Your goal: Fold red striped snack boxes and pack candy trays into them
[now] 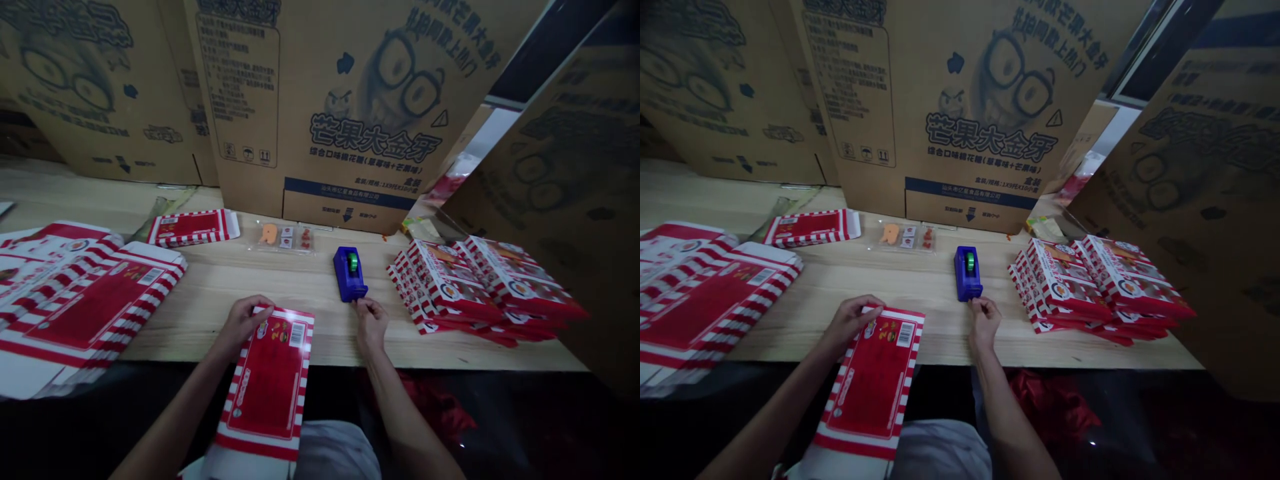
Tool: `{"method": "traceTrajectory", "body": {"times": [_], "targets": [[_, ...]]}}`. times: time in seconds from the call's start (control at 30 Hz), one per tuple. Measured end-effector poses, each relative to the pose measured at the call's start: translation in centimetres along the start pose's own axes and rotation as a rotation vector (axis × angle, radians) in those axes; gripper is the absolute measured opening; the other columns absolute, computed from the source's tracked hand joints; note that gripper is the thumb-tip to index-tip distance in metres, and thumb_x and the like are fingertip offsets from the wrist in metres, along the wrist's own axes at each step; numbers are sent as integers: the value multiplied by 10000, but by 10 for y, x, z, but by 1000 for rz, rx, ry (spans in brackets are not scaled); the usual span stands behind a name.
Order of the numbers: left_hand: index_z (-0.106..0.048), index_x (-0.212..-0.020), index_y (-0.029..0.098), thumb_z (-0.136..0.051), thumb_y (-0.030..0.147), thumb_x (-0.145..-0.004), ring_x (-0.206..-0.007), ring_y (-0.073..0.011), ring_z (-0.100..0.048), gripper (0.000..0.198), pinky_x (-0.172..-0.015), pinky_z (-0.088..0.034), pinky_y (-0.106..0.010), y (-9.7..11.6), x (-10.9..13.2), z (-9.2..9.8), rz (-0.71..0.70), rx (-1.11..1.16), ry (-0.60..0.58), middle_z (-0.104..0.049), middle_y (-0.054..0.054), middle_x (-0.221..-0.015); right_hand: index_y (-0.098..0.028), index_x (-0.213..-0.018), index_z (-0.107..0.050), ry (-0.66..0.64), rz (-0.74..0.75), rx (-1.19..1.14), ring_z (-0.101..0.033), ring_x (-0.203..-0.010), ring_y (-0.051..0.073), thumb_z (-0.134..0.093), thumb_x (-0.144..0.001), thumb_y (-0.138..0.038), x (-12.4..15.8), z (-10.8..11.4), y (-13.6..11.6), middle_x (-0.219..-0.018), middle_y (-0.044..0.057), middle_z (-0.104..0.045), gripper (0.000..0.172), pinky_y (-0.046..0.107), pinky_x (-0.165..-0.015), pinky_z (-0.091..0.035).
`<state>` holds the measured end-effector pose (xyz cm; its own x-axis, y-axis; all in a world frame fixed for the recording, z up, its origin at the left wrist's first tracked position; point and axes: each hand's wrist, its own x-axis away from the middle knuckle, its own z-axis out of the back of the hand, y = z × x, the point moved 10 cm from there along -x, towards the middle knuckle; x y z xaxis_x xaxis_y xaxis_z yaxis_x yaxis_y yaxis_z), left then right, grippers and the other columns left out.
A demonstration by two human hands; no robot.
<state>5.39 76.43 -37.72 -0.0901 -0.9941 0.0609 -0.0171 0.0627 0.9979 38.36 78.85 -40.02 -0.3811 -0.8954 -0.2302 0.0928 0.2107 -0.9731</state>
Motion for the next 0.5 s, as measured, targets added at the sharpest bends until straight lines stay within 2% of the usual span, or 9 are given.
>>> {"method": "traceTrajectory", "body": {"times": [0.07,0.13,0.17,0.23,0.3,0.37,0.43,0.5], "targets": [[-654,-730,138,-712,401,-710,-578,-126,-564,270,-546,-444,-218,3,-5,-1,34,-16,-78,-627,0,-655,-180,-667,-568,33,-69,-42,-538,-668,136,-656,-715,-456,2,4,2,-691,-7,-556,294,330,-725,-501],[-658,-729,129,-708,402,-709,-581,-129,-561,278,-547,-434,-220,7,-7,-5,41,-62,-157,-628,-3,-646,-176,-674,-598,-19,-147,-74,-548,-638,147,-701,-684,-456,9,-3,-3,-662,-1,-570,298,331,-686,-507],[-662,-733,125,-706,399,-710,-583,-130,-558,279,-549,-430,-220,7,-7,-7,41,-88,-197,-629,-5,-646,-173,-675,-617,-109,-182,-77,-554,-635,154,-712,-684,-457,14,-16,-9,-662,8,-582,300,325,-667,-505],[-667,-744,116,-697,388,-719,-586,-126,-548,274,-556,-419,-219,8,-6,-15,32,-133,-272,-631,-8,-647,-169,-668,-642,-420,-207,-49,-560,-660,159,-714,-710,-451,29,-58,-30,-700,27,-604,294,298,-653,-482],[-671,-750,109,-686,372,-732,-594,-124,-539,265,-567,-409,-219,7,-4,-24,15,-166,-342,-632,-11,-648,-170,-655,-642,-805,-165,20,-547,-684,148,-687,-757,-436,55,-107,-54,-740,29,-606,289,265,-645,-442],[-676,-756,103,-679,358,-741,-614,-128,-543,256,-588,-408,-224,5,-2,-32,-1,-186,-388,-638,-18,-657,-169,-636,-622,-1087,-63,106,-533,-688,138,-663,-788,-406,78,-144,-74,-733,18,-594,284,252,-642,-411],[-680,-760,103,-681,346,-741,-643,-133,-554,244,-620,-415,-230,5,1,-37,-12,-190,-408,-649,-23,-681,-167,-607,-585,-1203,52,206,-517,-664,126,-671,-784,-352,89,-167,-83,-699,2,-580,270,242,-625,-388],[-678,-761,109,-680,338,-742,-659,-131,-555,230,-637,-415,-229,8,3,-36,-26,-185,-404,-652,-20,-702,-166,-577,-551,-1192,140,348,-487,-607,111,-712,-741,-300,91,-178,-81,-644,-16,-562,267,235,-579,-352]]}}
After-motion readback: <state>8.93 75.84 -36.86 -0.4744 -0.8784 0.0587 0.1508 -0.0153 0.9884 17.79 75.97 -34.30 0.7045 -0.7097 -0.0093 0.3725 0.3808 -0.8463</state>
